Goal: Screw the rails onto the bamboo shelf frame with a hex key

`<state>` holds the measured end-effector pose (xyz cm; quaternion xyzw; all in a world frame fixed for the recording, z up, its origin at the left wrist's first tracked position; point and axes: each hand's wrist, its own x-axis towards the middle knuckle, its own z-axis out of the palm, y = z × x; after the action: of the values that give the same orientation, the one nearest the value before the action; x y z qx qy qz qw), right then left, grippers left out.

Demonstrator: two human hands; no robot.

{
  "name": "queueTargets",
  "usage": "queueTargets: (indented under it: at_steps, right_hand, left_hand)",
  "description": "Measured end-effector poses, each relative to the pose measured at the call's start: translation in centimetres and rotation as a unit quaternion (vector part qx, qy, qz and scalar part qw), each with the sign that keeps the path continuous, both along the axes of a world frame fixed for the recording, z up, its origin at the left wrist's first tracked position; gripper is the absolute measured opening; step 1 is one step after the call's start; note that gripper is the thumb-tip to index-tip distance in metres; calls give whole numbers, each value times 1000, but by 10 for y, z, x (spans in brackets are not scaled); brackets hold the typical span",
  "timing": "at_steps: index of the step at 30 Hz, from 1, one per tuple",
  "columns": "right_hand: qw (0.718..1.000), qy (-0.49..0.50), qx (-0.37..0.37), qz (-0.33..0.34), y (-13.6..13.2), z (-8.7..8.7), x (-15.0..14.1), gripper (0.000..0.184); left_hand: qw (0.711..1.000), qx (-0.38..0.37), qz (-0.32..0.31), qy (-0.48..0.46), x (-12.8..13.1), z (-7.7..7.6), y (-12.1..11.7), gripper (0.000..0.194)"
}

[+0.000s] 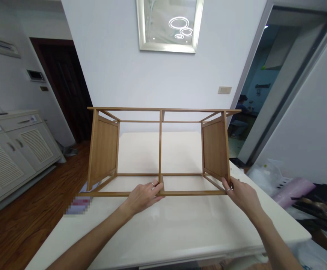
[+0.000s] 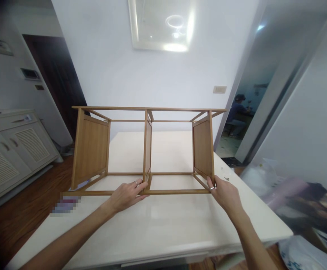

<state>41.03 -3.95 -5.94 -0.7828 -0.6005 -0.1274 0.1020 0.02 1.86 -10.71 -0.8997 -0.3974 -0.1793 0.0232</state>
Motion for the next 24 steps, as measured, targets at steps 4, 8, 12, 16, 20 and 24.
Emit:
queueTargets:
  at_steps: [4, 8, 12, 16, 20, 24]
  right_hand:
    - [1000, -4, -14, 15, 9, 13, 0, 34]
    - [1000, -11, -23, 17, 16, 24, 0, 36]
    - [999, -19, -31, 15, 27, 39, -3, 38]
    - [999, -22, -41, 10, 44, 56, -4, 40]
    - [998, -14, -65, 11, 63, 72, -2, 37]
    - [995, -2, -98, 13, 83, 87, 0, 32]
  left_hand:
    - [1000, -8, -8, -13, -1, 14, 11, 29]
    - [999, -18, -30, -32, -2, 28, 19, 27]
    - [997, -30, -46, -53, -3, 46, 32, 31]
    - [995, -39, -67, -57, -2, 69, 49, 31]
    - [994, -49, -81, -53, 0, 91, 65, 33]
    - [994, -61, -80, -44, 3, 108, 78, 34]
